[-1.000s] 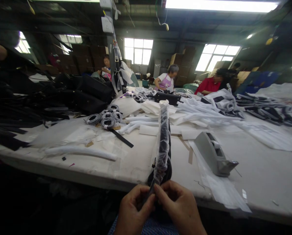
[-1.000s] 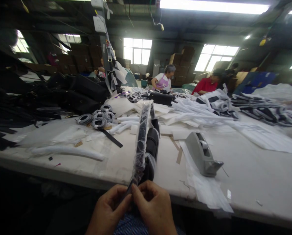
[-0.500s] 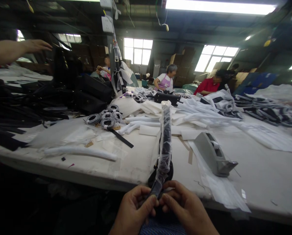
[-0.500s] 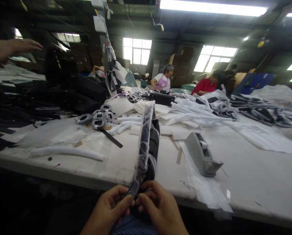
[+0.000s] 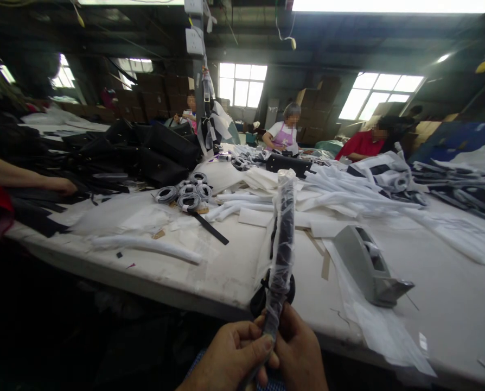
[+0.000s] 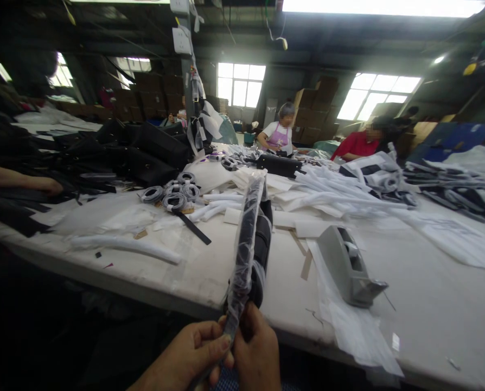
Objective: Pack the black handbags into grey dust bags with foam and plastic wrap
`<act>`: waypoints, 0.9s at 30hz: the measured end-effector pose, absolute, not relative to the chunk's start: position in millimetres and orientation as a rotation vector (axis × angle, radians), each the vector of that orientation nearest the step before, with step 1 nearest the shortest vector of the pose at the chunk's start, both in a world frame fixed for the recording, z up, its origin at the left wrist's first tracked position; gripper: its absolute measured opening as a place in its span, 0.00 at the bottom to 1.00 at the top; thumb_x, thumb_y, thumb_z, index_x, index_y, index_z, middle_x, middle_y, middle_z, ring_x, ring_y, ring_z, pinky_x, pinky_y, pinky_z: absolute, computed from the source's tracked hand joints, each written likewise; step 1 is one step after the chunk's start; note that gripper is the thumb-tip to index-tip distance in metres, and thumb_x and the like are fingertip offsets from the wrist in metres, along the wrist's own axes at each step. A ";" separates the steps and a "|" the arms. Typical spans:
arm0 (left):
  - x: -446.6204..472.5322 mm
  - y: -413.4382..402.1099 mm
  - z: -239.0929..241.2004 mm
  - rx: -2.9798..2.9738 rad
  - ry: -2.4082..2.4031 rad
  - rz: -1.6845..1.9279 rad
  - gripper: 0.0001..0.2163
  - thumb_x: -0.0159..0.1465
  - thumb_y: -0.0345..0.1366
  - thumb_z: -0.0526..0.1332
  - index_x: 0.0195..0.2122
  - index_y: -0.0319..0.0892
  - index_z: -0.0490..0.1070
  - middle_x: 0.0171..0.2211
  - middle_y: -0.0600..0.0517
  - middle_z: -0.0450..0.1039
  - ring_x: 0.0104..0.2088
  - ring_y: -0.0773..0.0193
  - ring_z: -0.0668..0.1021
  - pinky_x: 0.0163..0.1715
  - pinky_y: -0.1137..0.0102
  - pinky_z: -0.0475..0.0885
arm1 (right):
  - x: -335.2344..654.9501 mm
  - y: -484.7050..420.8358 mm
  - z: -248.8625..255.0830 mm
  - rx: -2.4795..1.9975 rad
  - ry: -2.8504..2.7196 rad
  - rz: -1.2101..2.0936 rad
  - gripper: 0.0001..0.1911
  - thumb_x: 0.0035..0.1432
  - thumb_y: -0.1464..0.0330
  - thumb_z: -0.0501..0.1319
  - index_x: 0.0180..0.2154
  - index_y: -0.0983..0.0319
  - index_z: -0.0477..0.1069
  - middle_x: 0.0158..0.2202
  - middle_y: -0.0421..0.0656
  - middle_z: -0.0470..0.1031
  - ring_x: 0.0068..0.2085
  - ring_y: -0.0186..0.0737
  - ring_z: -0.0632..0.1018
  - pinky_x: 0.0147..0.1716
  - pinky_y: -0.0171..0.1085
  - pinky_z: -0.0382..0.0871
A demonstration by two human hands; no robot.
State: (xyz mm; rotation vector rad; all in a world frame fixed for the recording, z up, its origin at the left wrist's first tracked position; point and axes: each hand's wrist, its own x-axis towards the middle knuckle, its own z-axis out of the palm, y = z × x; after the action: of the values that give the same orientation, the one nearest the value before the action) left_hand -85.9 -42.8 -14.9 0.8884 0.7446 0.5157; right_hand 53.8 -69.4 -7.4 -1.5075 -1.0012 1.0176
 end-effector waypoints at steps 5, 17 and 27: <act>-81.4 -44.1 -20.9 0.877 0.792 0.572 0.24 0.55 0.57 0.68 0.32 0.37 0.70 0.25 0.52 0.75 0.14 0.77 0.65 0.13 0.79 0.58 | 62.3 -67.2 4.1 -1.581 -1.207 0.953 0.11 0.56 0.60 0.63 0.34 0.60 0.79 0.32 0.44 0.82 0.33 0.46 0.81 0.34 0.36 0.72; -72.8 -54.9 -14.4 0.841 0.805 0.728 0.28 0.53 0.60 0.69 0.35 0.36 0.72 0.19 0.55 0.70 0.14 0.74 0.64 0.14 0.78 0.57 | 50.1 -82.1 -3.7 -1.070 -0.496 1.548 0.31 0.43 0.54 0.76 0.47 0.59 0.76 0.43 0.49 0.81 0.36 0.44 0.82 0.36 0.38 0.76; -72.6 -55.3 -9.8 0.917 0.805 0.879 0.28 0.55 0.59 0.68 0.39 0.34 0.75 0.27 0.49 0.75 0.23 0.69 0.72 0.26 0.75 0.67 | 39.6 -70.5 -0.8 -1.186 -0.588 1.425 0.28 0.46 0.56 0.75 0.46 0.62 0.76 0.38 0.48 0.82 0.29 0.39 0.80 0.21 0.30 0.68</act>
State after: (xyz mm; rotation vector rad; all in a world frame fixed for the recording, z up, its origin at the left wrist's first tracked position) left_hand -72.6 -55.3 -9.8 0.9167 0.8046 0.8786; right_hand 39.6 -70.5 -0.8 -1.1861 -0.5878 1.4247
